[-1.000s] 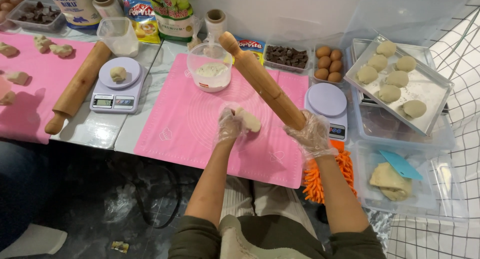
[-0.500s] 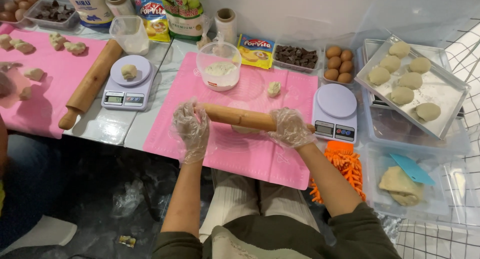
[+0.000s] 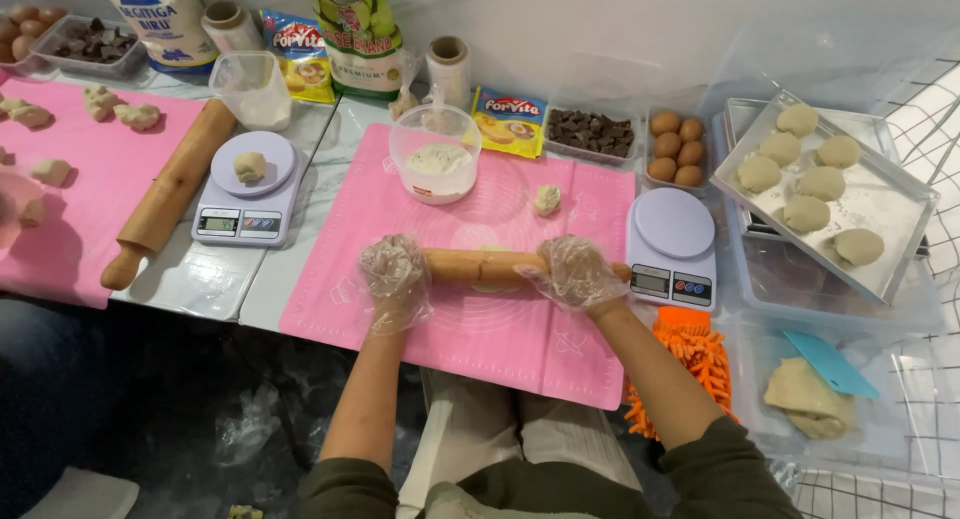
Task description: Rounding dough balls, flattening them with a rolling pin, adding chocolate filling, and folding the dough to prepare buns.
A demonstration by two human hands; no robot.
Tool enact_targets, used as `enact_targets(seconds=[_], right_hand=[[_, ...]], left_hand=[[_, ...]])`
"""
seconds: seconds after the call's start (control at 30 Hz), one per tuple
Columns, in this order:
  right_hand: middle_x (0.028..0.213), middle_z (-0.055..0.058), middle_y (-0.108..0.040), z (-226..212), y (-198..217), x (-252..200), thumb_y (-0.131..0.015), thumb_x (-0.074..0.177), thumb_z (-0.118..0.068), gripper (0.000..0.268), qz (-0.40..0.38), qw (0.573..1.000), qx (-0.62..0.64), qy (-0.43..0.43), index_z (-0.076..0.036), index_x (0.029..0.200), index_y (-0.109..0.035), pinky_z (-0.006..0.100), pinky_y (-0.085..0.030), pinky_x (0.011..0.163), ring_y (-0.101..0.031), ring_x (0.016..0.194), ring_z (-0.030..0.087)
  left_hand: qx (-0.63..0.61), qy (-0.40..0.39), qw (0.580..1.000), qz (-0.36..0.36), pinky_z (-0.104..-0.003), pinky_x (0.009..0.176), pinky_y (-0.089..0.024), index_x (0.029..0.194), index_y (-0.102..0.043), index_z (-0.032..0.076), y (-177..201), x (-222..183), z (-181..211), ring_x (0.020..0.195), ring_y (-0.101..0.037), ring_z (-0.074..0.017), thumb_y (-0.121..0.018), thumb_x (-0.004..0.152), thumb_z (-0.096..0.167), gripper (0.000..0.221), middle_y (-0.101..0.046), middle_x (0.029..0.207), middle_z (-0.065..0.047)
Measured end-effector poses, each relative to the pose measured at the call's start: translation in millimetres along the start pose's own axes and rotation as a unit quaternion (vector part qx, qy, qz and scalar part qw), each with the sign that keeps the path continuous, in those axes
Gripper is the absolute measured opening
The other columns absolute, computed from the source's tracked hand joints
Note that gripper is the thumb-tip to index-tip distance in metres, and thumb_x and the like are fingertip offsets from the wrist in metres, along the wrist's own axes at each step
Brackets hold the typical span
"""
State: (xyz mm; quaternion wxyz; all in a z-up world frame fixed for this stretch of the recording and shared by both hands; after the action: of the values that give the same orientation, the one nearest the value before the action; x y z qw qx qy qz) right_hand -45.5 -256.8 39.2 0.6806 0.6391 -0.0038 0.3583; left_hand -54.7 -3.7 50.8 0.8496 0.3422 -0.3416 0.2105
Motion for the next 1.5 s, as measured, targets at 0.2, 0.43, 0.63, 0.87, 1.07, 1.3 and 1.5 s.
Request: enact_targets(seconds=[0.2, 0.43, 0.63, 0.87, 1.07, 1.3, 1.5], right_hand=[[0.071, 0.003, -0.052, 14.4, -12.8, 12.9, -0.032, 0.086, -0.046, 0.031, -0.169, 0.977, 0.072, -0.105, -0.019, 0.079, -0.046, 0.031, -0.046, 0.069, -0.057, 0.075, 0.02], [0.099, 0.017, -0.059, 40.1, -60.8, 25.8, -0.034, 0.083, -0.056, 0.053, -0.284, 0.907, 0.164, -0.262, -0.012, 0.099, -0.058, 0.044, -0.046, 0.081, -0.055, 0.099, 0.034], [0.093, 0.015, -0.06, 29.7, -1.6, 59.8, -0.038, 0.084, -0.046, 0.041, -0.269, 0.917, 0.157, -0.247, -0.014, 0.097, -0.059, 0.042, -0.047, 0.076, -0.057, 0.095, 0.032], [0.097, 0.021, -0.058, 56.8, -105.0, 14.2, -0.042, 0.086, -0.038, 0.038, -0.243, 0.919, 0.19, -0.245, -0.007, 0.104, -0.056, 0.047, -0.045, 0.079, -0.054, 0.098, 0.037], [0.109, 0.017, -0.053, 44.6, -132.9, -32.0, -0.035, 0.087, -0.042, 0.046, -0.17, 0.971, 0.054, -0.157, -0.008, 0.115, -0.048, 0.043, -0.038, 0.093, -0.047, 0.11, 0.031], [0.121, 0.012, -0.048, 30.1, -103.6, -45.3, -0.033, 0.084, -0.042, 0.051, -0.174, 0.98, -0.018, -0.092, -0.011, 0.123, -0.044, 0.041, -0.025, 0.103, -0.037, 0.122, 0.026], [0.084, 0.013, -0.058, -44.7, 51.4, -1.0, -0.029, 0.088, -0.008, 0.03, 0.203, 0.926, -0.305, -0.09, -0.002, 0.09, -0.059, 0.034, -0.044, 0.082, -0.055, 0.088, 0.026]], left_hand=[[0.318, 0.021, 0.944, -0.08, -0.045, 0.076, -0.04, 0.077, -0.057, 0.018, -73.5, -5.0, -70.2, 0.082, -0.055, -0.0265, -0.042, 0.077, 0.049, 0.034, -0.053, 0.072, -0.003], [0.326, -0.1, 0.937, -0.074, -0.052, 0.059, -0.04, 0.07, -0.061, 0.014, -87.8, 26.3, -75.2, 0.067, -0.056, -0.0335, -0.052, 0.071, 0.039, 0.027, -0.054, 0.064, -0.009], [0.313, -0.005, 0.939, -0.143, -0.051, 0.051, -0.038, 0.069, -0.055, 0.009, -87.4, 49.9, -59.5, 0.062, -0.054, -0.0392, -0.053, 0.07, 0.034, 0.026, -0.048, 0.062, -0.014], [0.333, -0.047, 0.941, -0.033, -0.057, 0.058, -0.038, 0.079, -0.061, 0.004, -89.1, 32.1, -60.0, 0.073, -0.055, -0.042, -0.051, 0.073, 0.03, 0.029, -0.057, 0.073, -0.019], [0.344, -0.11, 0.929, 0.075, -0.045, 0.055, -0.041, 0.068, -0.061, 0.006, -66.6, 4.9, -54.7, 0.066, -0.054, -0.0351, -0.049, 0.076, 0.027, 0.026, -0.056, 0.067, -0.017], [0.407, -0.136, 0.895, 0.124, -0.046, 0.06, -0.044, 0.071, -0.062, 0.006, -32.4, -8.8, -29.9, 0.066, -0.054, -0.0344, -0.047, 0.079, 0.023, 0.024, -0.055, 0.067, -0.016], [0.259, 0.154, 0.897, -0.324, -0.033, 0.105, -0.015, 0.124, -0.042, 0.016, 2.5, -8.8, -18.5, 0.119, -0.038, -0.0175, -0.024, 0.088, 0.044, 0.049, -0.049, 0.122, -0.005]])
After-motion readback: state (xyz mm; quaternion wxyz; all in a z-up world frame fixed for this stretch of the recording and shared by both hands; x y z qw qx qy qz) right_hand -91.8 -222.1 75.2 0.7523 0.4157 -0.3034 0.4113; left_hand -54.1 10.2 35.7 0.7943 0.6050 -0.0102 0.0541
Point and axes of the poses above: each hand's wrist, its own x-axis towards the middle knuckle, its own y-axis out of the back of the hand, z = x × y, the point moved 2 cm from there along x, towards the middle knuckle
